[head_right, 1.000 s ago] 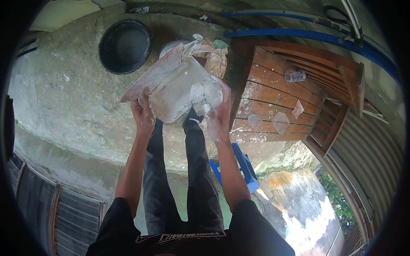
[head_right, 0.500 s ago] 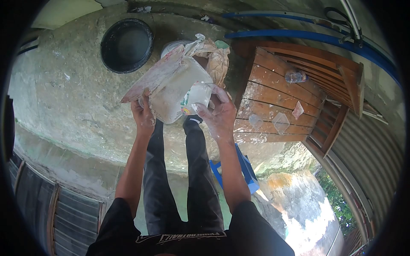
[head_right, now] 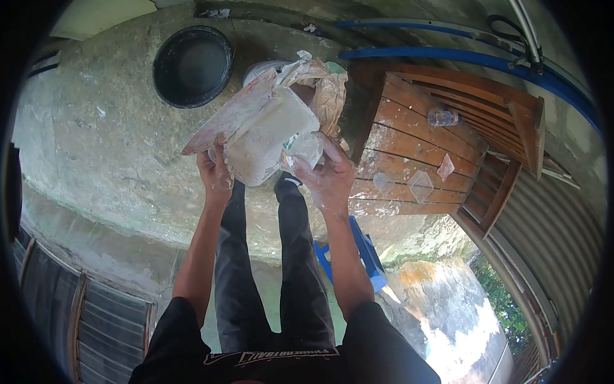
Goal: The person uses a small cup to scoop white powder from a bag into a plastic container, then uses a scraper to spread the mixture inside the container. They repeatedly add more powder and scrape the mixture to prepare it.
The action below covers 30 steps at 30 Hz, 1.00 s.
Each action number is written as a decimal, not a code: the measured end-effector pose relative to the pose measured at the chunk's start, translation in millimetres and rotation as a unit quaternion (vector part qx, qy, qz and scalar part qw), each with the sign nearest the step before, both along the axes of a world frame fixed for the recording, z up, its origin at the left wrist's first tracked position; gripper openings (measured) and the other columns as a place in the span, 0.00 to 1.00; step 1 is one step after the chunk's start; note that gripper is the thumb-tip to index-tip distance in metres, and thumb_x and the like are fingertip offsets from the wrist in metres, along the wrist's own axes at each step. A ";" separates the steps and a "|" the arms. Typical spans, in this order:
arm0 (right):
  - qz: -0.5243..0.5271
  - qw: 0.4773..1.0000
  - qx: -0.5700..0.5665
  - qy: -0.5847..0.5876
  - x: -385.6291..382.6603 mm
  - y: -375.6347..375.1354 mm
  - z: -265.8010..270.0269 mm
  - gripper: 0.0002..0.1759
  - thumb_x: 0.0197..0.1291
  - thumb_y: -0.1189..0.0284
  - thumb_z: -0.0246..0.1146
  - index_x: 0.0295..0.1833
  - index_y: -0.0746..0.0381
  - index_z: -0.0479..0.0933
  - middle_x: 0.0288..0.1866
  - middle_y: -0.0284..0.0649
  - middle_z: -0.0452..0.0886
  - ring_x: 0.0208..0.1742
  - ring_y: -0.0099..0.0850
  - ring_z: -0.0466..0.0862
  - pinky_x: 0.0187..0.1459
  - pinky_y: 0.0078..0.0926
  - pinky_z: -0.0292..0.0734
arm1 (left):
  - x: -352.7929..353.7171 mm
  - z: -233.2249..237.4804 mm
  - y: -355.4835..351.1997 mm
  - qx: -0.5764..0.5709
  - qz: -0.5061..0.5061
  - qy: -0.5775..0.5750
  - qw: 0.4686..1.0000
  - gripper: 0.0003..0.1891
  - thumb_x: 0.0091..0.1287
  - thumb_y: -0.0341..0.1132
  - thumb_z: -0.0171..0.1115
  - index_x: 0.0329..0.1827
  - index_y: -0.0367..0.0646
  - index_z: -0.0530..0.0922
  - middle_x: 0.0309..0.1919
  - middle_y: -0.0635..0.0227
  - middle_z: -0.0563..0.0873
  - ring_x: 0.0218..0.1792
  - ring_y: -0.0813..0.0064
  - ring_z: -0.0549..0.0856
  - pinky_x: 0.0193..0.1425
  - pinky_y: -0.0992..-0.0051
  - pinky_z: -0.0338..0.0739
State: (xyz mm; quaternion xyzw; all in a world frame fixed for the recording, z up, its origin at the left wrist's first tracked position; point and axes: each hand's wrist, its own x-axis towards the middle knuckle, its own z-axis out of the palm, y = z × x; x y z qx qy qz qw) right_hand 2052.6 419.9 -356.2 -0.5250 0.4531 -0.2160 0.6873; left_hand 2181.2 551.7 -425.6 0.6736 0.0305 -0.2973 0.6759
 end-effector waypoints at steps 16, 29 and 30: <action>-0.028 0.976 0.149 -0.154 2.9 -9.9 -4.2 0.35 0.59 0.68 0.62 0.70 0.65 0.58 0.69 0.45 0.62 0.65 0.37 0.69 0.59 0.40 0.73 | 6.1 0.3 6.8 -0.014 -0.025 0.009 1.000 0.13 0.71 0.32 0.53 0.53 0.34 0.73 0.48 0.66 0.80 0.49 0.79 0.76 0.56 0.78 0.67; 0.005 0.999 -0.038 -0.015 23.3 -7.1 9.3 0.39 0.48 0.69 0.73 0.64 0.63 0.63 0.64 0.43 0.67 0.64 0.37 0.71 0.62 0.38 0.69 | 13.0 -3.8 4.5 -0.018 0.022 0.000 1.000 0.10 0.70 0.31 0.55 0.48 0.33 0.75 0.42 0.67 0.82 0.43 0.81 0.77 0.50 0.80 0.69; 0.122 0.958 -0.254 0.048 23.5 -7.6 10.2 0.37 0.45 0.69 0.75 0.61 0.62 0.66 0.63 0.45 0.68 0.62 0.38 0.72 0.60 0.35 0.73 | 14.3 -4.4 5.1 -0.017 0.022 0.001 1.000 0.10 0.70 0.31 0.55 0.48 0.33 0.75 0.42 0.67 0.82 0.43 0.81 0.77 0.50 0.80 0.69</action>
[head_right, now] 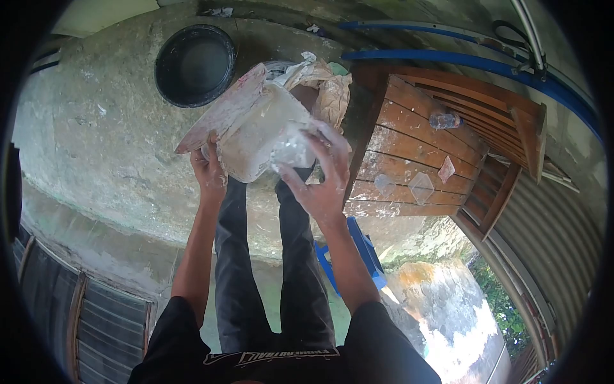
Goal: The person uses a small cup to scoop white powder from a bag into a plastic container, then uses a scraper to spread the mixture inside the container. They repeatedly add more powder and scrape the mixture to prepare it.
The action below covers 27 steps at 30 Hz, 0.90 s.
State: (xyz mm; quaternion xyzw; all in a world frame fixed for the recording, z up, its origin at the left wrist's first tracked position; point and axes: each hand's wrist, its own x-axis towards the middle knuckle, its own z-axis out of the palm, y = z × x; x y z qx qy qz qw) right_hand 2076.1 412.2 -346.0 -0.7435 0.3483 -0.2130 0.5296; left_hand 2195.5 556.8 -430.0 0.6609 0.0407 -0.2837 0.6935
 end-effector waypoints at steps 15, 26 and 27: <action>0.038 0.965 -0.256 0.035 15.2 14.2 -10.0 0.29 0.39 0.70 0.77 0.51 0.59 0.77 0.58 0.45 0.67 0.55 0.38 0.76 0.38 0.22 0.84 | 5.2 -0.1 -1.0 0.037 -0.046 -0.018 0.998 0.13 0.71 0.33 0.54 0.53 0.34 0.72 0.47 0.65 0.80 0.47 0.79 0.76 0.54 0.78 0.69; 0.007 0.994 -0.104 -0.033 7.5 4.4 -23.2 0.33 0.43 0.79 0.71 0.59 0.63 0.71 0.62 0.46 0.67 0.62 0.36 0.72 0.48 0.27 0.81 | 4.0 -11.7 -9.7 0.012 0.005 -0.019 1.000 0.10 0.69 0.31 0.56 0.47 0.33 0.75 0.41 0.67 0.82 0.44 0.81 0.76 0.51 0.80 0.68; -0.022 0.999 0.034 -0.031 1.1 4.6 -20.5 0.34 0.46 0.79 0.69 0.63 0.63 0.68 0.64 0.45 0.66 0.64 0.35 0.71 0.50 0.29 0.80 | 6.5 -9.1 -7.9 0.031 -0.022 0.007 0.999 0.10 0.70 0.31 0.56 0.48 0.33 0.76 0.42 0.67 0.82 0.42 0.81 0.77 0.49 0.80 0.69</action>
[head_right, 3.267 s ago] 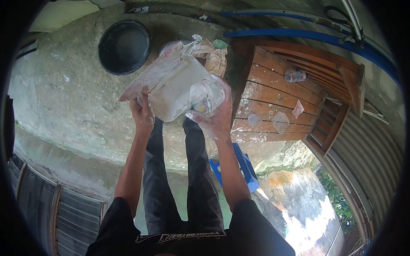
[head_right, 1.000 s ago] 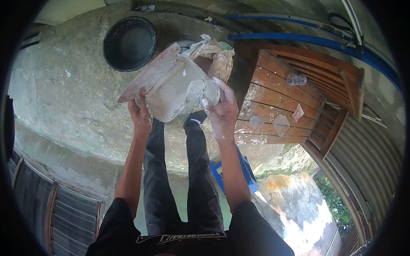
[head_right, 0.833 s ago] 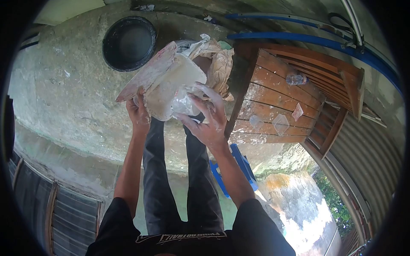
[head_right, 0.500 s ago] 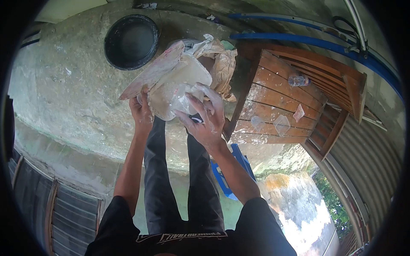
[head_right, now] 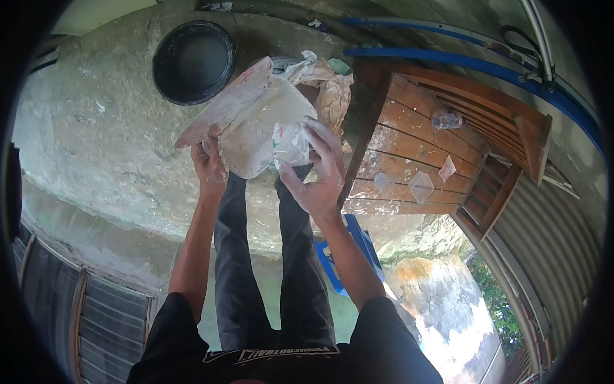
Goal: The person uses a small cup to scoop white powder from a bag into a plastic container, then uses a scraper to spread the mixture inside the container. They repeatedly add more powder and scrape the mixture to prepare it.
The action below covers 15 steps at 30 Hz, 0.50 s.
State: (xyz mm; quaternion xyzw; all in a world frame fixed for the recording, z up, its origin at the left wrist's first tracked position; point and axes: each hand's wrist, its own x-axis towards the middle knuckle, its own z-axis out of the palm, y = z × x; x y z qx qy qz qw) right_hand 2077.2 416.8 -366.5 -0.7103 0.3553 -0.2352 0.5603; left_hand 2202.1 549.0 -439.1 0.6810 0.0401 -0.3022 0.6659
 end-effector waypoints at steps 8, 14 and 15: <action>-0.135 0.852 0.471 -0.182 -26.0 -20.0 -32.7 0.33 0.60 0.66 0.58 0.69 0.60 0.58 0.66 0.45 0.67 0.66 0.38 0.69 0.64 0.45 0.67 | 12.2 -3.6 -4.8 -0.023 0.017 -0.001 1.000 0.13 0.71 0.34 0.55 0.52 0.33 0.73 0.46 0.66 0.81 0.45 0.81 0.77 0.52 0.79 0.69; -0.155 0.896 0.412 -0.055 -7.9 -47.3 -39.5 0.29 0.59 0.74 0.58 0.67 0.60 0.61 0.62 0.44 0.70 0.62 0.39 0.73 0.61 0.43 0.71 | 30.3 -16.1 6.6 -0.020 0.047 -0.019 0.999 0.14 0.71 0.35 0.55 0.53 0.34 0.72 0.48 0.65 0.80 0.48 0.79 0.77 0.53 0.77 0.70; -0.142 0.920 0.361 0.058 -3.6 -52.3 -43.7 0.29 0.58 0.75 0.59 0.66 0.60 0.62 0.61 0.44 0.72 0.61 0.40 0.74 0.59 0.43 0.73 | 34.3 -17.3 9.5 -0.026 0.056 -0.011 0.998 0.16 0.71 0.37 0.55 0.55 0.36 0.70 0.51 0.64 0.78 0.51 0.77 0.77 0.56 0.74 0.71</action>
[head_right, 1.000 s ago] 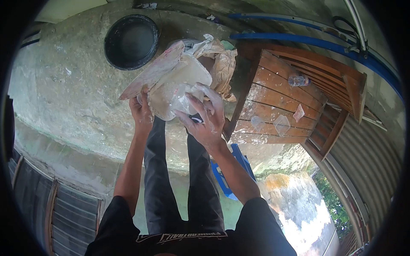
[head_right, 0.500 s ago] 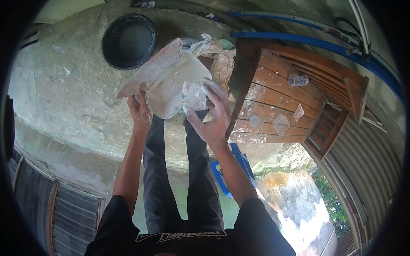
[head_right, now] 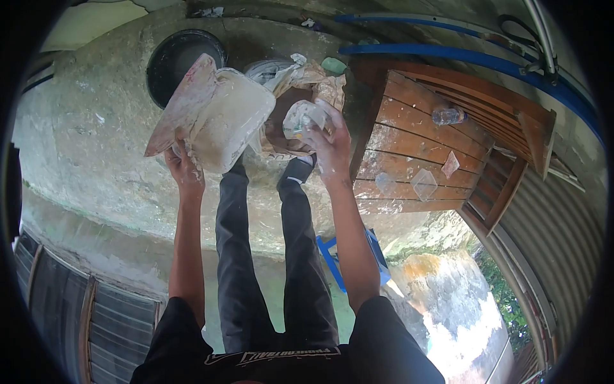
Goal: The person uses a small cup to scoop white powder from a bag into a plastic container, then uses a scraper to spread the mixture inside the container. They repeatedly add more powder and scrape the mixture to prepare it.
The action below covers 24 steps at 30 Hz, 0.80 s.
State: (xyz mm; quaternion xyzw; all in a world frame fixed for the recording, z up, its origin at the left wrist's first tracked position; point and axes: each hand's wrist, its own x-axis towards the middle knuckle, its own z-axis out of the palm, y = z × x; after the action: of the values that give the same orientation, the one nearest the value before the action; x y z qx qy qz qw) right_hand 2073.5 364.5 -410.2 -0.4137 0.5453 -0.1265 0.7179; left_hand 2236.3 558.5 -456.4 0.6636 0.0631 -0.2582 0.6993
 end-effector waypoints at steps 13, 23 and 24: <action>0.493 0.730 -0.298 0.367 30.5 22.9 -212.7 0.12 0.58 0.67 0.55 0.42 0.61 0.80 0.42 0.53 0.82 0.43 0.48 0.83 0.45 0.42 0.80 | 30.3 6.6 10.3 -0.022 0.043 0.028 0.998 0.21 0.68 0.43 0.59 0.57 0.40 0.66 0.55 0.62 0.76 0.54 0.72 0.76 0.60 0.70 0.72; 0.589 0.655 -0.262 0.394 36.8 19.9 -220.8 0.14 0.59 0.67 0.54 0.41 0.62 0.81 0.45 0.48 0.83 0.45 0.41 0.85 0.45 0.38 0.80 | 33.1 4.9 14.0 0.004 0.017 0.049 0.999 0.24 0.68 0.43 0.59 0.61 0.43 0.64 0.59 0.63 0.72 0.58 0.70 0.74 0.63 0.67 0.70; 0.607 0.642 -0.254 0.394 38.4 15.9 -223.4 0.14 0.59 0.66 0.55 0.43 0.61 0.81 0.45 0.47 0.83 0.45 0.41 0.85 0.46 0.38 0.80 | 32.9 5.9 12.5 0.011 0.008 0.040 0.999 0.22 0.69 0.44 0.58 0.59 0.43 0.64 0.58 0.63 0.72 0.57 0.72 0.74 0.61 0.69 0.71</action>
State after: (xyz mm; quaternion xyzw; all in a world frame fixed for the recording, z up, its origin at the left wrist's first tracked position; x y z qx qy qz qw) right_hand 2112.0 380.4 -633.6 -0.8285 0.3500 0.3791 0.2175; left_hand 2269.3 571.0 -450.5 0.6599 0.0995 -0.2784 0.6907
